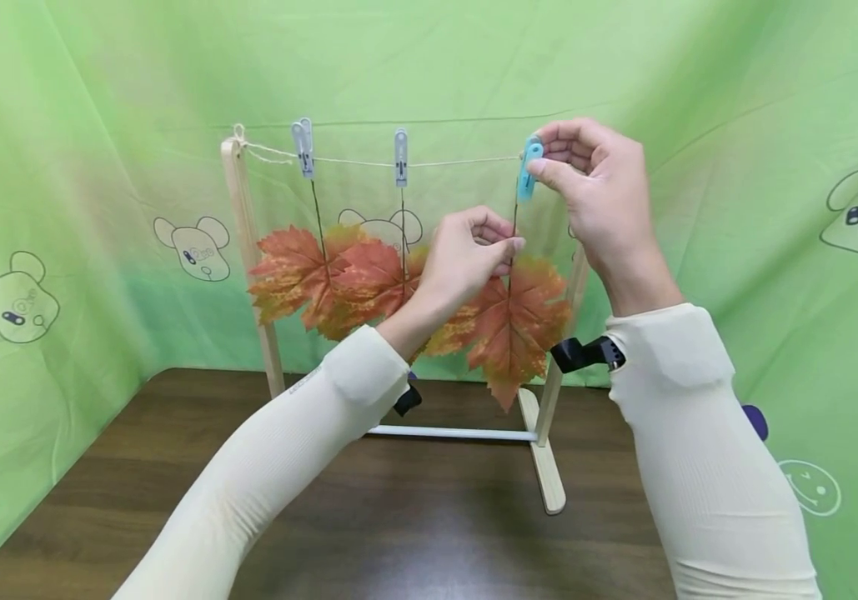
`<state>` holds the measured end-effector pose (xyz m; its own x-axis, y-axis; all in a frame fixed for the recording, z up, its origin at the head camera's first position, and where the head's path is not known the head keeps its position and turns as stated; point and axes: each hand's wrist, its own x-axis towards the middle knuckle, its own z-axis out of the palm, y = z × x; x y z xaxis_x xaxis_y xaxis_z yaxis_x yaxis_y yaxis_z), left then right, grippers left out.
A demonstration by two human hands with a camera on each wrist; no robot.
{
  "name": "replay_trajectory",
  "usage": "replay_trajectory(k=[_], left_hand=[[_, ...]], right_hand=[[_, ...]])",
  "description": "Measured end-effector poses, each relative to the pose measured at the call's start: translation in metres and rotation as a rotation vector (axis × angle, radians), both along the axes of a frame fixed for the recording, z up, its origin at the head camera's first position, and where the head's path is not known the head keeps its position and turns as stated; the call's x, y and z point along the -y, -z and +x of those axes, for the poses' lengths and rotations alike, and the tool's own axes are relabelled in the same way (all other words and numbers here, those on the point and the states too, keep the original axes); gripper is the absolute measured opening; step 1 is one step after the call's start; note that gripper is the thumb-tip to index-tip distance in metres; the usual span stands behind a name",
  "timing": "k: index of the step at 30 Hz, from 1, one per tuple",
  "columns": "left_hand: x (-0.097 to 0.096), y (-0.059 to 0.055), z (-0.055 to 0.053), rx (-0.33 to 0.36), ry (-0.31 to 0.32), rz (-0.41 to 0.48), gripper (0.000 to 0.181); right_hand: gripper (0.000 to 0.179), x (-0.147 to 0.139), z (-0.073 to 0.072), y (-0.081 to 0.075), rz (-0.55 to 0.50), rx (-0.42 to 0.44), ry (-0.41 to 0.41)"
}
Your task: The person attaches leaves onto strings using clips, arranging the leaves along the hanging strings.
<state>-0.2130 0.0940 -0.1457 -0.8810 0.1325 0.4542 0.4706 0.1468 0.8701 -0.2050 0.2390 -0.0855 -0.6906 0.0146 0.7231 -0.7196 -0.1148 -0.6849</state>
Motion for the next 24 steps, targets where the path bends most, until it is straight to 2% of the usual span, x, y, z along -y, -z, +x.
replay_trajectory(k=[9,18,24], left_hand=[[-0.001,-0.001,-0.006,0.021,-0.014,0.041,0.005],[-0.006,-0.004,-0.008,0.016,-0.029,0.055,0.005],[-0.008,-0.008,-0.01,-0.006,-0.041,0.055,0.005]], right_hand=[[0.017,0.007,-0.009,-0.01,-0.055,0.012,-0.025],[0.018,0.007,-0.014,-0.019,-0.09,0.002,-0.027],[0.018,0.006,-0.016,-0.026,-0.108,0.033,-0.024]])
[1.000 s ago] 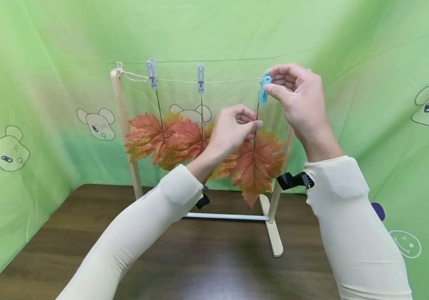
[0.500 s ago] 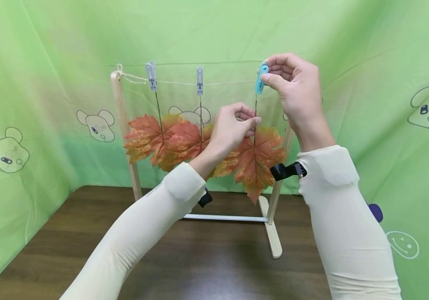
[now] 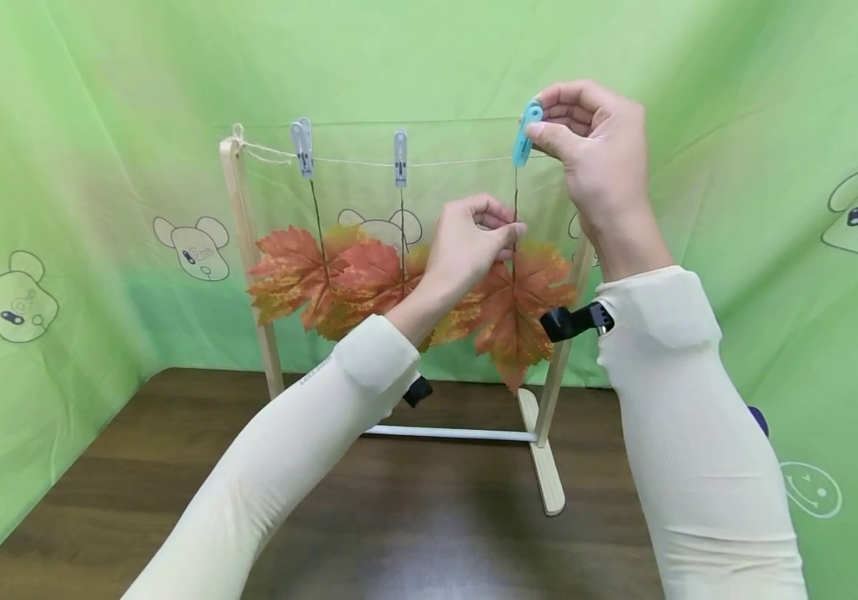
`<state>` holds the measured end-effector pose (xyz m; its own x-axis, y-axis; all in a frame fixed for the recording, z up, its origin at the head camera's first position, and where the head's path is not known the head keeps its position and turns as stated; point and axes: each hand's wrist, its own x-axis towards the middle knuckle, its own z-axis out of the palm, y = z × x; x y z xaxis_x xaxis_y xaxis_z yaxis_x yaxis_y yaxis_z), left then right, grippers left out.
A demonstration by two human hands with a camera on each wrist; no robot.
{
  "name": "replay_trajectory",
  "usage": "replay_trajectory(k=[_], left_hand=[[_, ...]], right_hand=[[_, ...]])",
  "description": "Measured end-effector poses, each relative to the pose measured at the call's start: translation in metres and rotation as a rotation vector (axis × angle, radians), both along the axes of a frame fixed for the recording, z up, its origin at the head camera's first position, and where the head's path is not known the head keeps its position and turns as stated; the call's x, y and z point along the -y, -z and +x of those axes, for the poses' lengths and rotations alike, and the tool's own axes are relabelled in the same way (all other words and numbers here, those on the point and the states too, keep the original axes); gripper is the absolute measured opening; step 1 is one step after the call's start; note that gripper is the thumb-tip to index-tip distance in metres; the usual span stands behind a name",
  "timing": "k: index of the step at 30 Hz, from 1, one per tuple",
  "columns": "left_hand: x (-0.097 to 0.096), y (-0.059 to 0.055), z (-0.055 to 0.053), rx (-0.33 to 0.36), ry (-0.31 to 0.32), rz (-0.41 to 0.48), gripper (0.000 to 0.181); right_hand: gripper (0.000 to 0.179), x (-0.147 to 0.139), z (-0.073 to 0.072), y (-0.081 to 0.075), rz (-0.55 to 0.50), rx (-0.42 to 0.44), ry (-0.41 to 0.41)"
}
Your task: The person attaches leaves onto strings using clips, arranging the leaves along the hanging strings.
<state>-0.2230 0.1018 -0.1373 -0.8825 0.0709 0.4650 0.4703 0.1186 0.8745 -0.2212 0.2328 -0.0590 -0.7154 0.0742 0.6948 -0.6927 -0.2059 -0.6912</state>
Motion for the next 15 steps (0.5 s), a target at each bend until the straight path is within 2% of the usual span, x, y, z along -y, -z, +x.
replay_trajectory(k=[15], left_hand=[[0.0036,0.0013,-0.0058,-0.015,-0.017,-0.004,0.004]], right_hand=[[0.017,0.0032,-0.0035,-0.0084,0.029,0.08,0.005]])
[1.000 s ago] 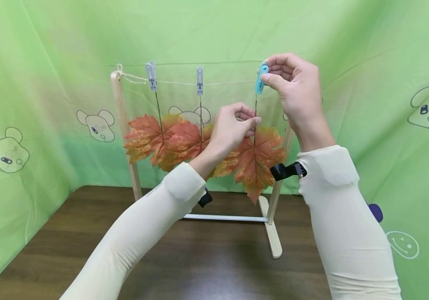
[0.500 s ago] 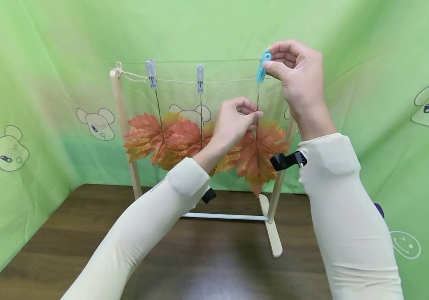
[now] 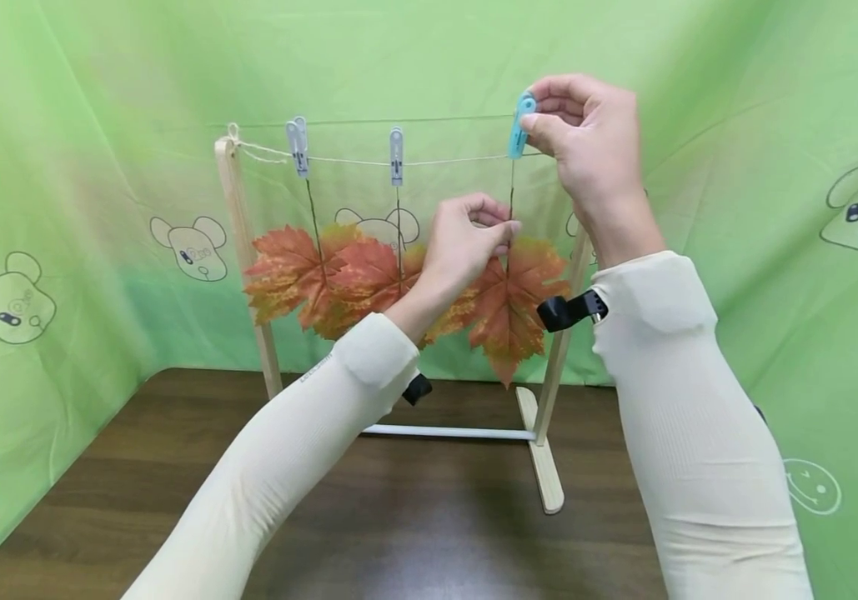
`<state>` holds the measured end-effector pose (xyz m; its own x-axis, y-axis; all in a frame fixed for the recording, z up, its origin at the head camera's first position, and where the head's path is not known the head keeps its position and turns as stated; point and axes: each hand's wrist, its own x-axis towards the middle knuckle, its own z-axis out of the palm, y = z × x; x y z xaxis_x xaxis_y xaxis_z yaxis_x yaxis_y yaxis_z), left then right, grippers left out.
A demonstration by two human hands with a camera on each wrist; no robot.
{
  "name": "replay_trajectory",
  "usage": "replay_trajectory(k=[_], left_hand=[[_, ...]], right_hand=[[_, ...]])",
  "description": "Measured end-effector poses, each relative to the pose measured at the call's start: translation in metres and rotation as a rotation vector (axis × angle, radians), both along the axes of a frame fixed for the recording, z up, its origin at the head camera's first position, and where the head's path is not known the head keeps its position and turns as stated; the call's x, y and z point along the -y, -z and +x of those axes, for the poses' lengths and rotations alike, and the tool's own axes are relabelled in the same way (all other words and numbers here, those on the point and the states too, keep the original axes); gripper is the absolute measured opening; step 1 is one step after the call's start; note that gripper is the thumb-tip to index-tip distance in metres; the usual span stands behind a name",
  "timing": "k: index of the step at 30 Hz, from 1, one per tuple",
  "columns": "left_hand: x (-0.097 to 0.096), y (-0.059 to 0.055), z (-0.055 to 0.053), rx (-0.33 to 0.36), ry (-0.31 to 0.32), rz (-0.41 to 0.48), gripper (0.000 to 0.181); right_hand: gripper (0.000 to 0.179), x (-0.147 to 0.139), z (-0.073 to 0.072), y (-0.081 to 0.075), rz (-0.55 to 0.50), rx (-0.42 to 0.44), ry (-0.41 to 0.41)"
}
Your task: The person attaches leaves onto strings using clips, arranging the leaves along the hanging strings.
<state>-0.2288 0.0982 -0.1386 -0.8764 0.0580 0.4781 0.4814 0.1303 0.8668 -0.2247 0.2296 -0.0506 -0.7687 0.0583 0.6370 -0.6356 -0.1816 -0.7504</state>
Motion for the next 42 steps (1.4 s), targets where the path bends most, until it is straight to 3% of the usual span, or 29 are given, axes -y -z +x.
replay_trajectory(k=[10,21,42], left_hand=[[0.001,0.002,-0.001,-0.019,-0.04,-0.041,0.004],[0.001,0.001,0.0,-0.015,-0.037,-0.002,0.004],[0.0,-0.003,0.004,-0.008,-0.056,-0.035,0.004]], right_hand=[[0.016,-0.001,-0.001,-0.005,0.071,0.096,0.013],[0.015,-0.003,0.0,-0.007,0.11,0.143,-0.001],[0.015,-0.008,0.003,-0.012,0.147,0.225,-0.043]])
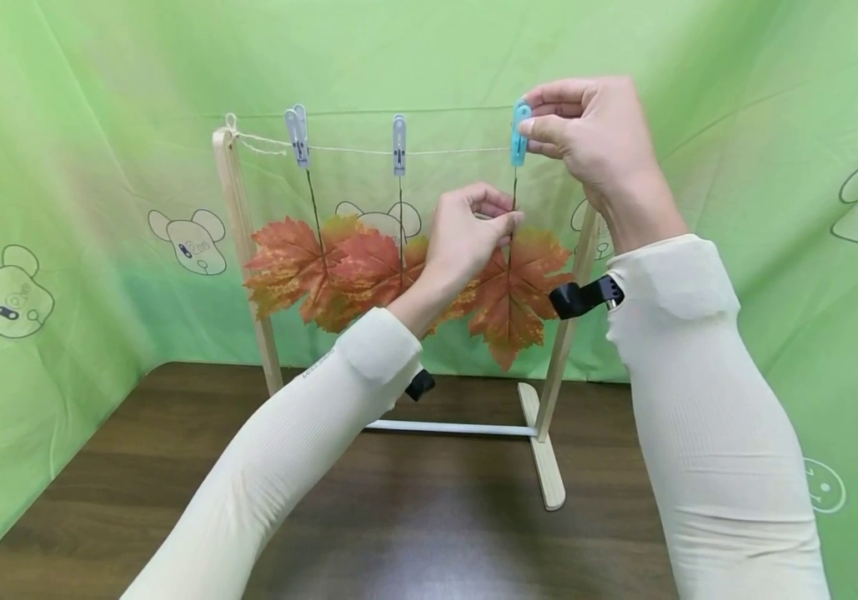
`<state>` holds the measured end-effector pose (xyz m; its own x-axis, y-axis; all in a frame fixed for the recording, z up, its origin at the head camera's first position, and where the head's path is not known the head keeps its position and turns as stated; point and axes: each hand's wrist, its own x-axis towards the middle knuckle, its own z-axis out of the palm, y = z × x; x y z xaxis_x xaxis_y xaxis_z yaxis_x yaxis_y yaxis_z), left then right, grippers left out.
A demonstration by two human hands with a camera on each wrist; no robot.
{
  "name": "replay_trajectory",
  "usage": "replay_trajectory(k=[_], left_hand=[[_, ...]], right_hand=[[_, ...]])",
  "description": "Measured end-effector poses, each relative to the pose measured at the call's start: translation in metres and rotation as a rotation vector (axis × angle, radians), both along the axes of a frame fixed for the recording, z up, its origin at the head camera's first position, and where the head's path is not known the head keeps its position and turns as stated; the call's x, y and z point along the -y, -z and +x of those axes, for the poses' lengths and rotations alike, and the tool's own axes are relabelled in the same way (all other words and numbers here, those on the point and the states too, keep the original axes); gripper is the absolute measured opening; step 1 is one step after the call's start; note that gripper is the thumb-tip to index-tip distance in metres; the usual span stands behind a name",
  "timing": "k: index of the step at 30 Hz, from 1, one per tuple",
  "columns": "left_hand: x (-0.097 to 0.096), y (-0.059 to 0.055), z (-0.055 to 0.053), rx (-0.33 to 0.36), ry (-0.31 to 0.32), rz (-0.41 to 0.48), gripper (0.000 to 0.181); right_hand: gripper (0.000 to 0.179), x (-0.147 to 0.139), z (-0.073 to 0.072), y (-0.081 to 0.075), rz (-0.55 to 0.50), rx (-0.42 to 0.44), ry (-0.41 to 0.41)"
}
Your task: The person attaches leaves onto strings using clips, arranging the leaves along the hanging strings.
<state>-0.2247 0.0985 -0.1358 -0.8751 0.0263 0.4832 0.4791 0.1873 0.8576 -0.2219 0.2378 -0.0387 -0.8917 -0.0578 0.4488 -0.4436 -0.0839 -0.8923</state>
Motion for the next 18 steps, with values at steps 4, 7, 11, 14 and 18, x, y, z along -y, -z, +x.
replay_trajectory(k=[4,7,11,14,18], left_hand=[[0.0,-0.0001,0.0001,0.001,-0.007,-0.007,0.004],[0.0002,0.0003,-0.0001,0.002,-0.012,-0.013,0.004],[0.0,0.0,-0.0006,0.006,-0.022,-0.024,0.004],[-0.0002,0.0,-0.0009,0.002,-0.02,-0.031,0.004],[-0.0001,0.0024,-0.001,-0.011,-0.005,-0.034,0.005]], right_hand=[[0.016,-0.0016,-0.0004,-0.0004,-0.004,0.012,-0.016],[0.016,-0.0027,-0.0002,-0.0002,0.002,0.017,-0.026],[0.016,-0.0034,0.0003,-0.0005,0.017,0.001,-0.021],[0.018,-0.0034,0.0011,-0.0005,0.022,-0.008,-0.012],[0.021,-0.0034,0.003,0.0024,0.038,-0.013,0.0]])
